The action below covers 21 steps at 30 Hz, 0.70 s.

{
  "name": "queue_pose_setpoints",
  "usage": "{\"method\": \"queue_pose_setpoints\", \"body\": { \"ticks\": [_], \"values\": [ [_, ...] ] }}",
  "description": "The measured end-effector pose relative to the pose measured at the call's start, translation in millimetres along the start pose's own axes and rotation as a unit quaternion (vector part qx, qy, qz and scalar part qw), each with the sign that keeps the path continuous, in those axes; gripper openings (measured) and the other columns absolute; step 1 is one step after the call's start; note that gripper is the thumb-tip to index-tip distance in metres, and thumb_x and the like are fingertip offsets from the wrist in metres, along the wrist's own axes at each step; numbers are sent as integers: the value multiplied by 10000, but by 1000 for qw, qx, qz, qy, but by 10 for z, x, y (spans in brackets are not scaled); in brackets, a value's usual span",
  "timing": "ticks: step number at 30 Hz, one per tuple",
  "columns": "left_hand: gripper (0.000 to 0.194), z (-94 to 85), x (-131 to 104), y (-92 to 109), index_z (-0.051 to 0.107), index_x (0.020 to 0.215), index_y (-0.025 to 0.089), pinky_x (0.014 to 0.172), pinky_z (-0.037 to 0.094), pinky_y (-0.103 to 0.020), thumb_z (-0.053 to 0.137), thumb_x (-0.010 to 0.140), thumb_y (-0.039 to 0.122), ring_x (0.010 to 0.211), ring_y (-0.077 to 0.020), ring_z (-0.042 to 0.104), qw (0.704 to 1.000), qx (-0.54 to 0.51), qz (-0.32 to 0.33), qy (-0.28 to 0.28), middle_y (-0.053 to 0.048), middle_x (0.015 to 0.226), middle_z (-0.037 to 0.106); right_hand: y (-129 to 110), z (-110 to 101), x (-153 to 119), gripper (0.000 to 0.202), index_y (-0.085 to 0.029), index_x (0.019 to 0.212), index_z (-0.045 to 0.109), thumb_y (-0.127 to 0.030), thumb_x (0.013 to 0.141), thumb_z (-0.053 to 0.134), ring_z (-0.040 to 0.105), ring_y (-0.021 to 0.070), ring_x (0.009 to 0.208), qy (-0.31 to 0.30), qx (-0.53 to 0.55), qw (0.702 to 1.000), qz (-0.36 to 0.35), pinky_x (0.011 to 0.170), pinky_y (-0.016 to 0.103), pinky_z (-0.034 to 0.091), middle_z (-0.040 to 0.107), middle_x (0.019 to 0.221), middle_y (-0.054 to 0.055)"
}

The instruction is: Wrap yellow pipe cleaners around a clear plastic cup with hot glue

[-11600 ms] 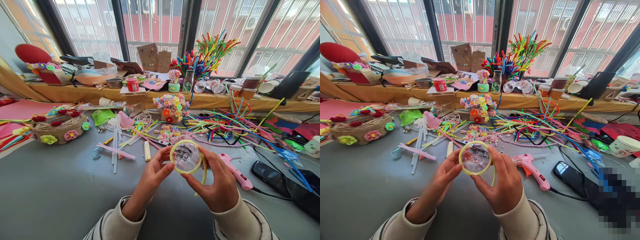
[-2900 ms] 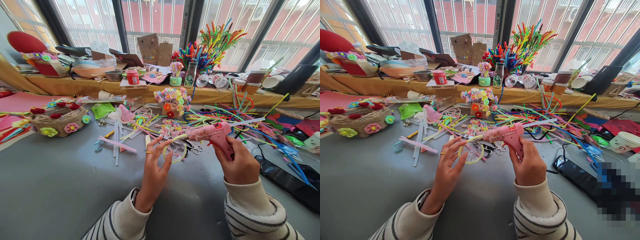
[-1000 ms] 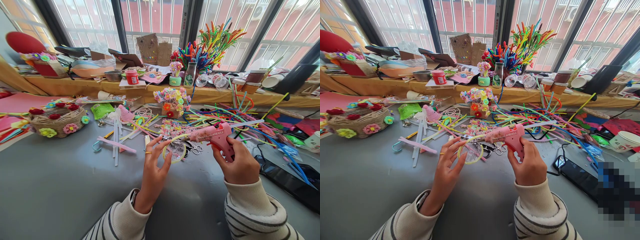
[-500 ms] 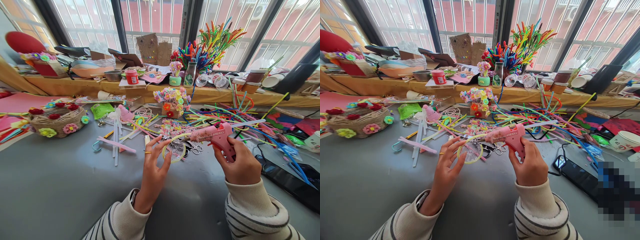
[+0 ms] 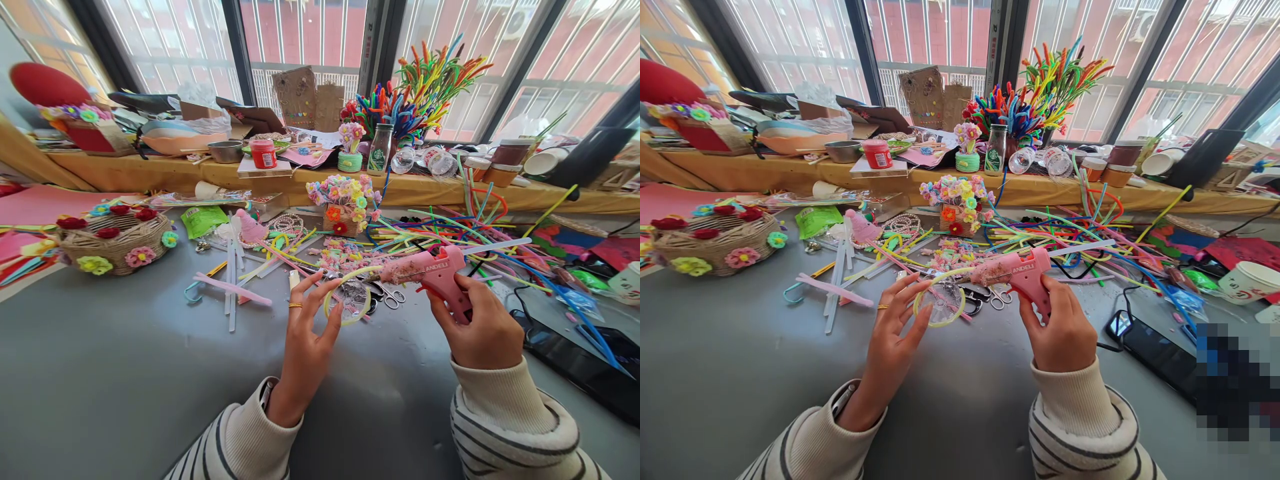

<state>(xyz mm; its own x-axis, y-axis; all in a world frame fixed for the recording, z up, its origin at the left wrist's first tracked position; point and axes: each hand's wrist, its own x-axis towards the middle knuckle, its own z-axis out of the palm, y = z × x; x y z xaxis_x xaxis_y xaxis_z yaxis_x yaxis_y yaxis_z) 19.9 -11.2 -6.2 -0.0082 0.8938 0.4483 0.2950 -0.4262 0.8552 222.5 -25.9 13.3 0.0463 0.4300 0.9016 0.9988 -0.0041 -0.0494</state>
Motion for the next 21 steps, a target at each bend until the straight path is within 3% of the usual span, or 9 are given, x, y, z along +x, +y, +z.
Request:
{"method": "queue_pose_setpoints", "body": {
  "ticks": [21],
  "values": [
    [298,-7,-15,-8,508,1060,326,910,387,-340,498,777,231,1096,-174,442,1000,-6,-2,2,-25,1203,368,36,5,-36,269,-122,897,535,-342,741,534,600,148,587,-3,-4,1000,-6,502,217,446,640,718,58]
  ]
}}
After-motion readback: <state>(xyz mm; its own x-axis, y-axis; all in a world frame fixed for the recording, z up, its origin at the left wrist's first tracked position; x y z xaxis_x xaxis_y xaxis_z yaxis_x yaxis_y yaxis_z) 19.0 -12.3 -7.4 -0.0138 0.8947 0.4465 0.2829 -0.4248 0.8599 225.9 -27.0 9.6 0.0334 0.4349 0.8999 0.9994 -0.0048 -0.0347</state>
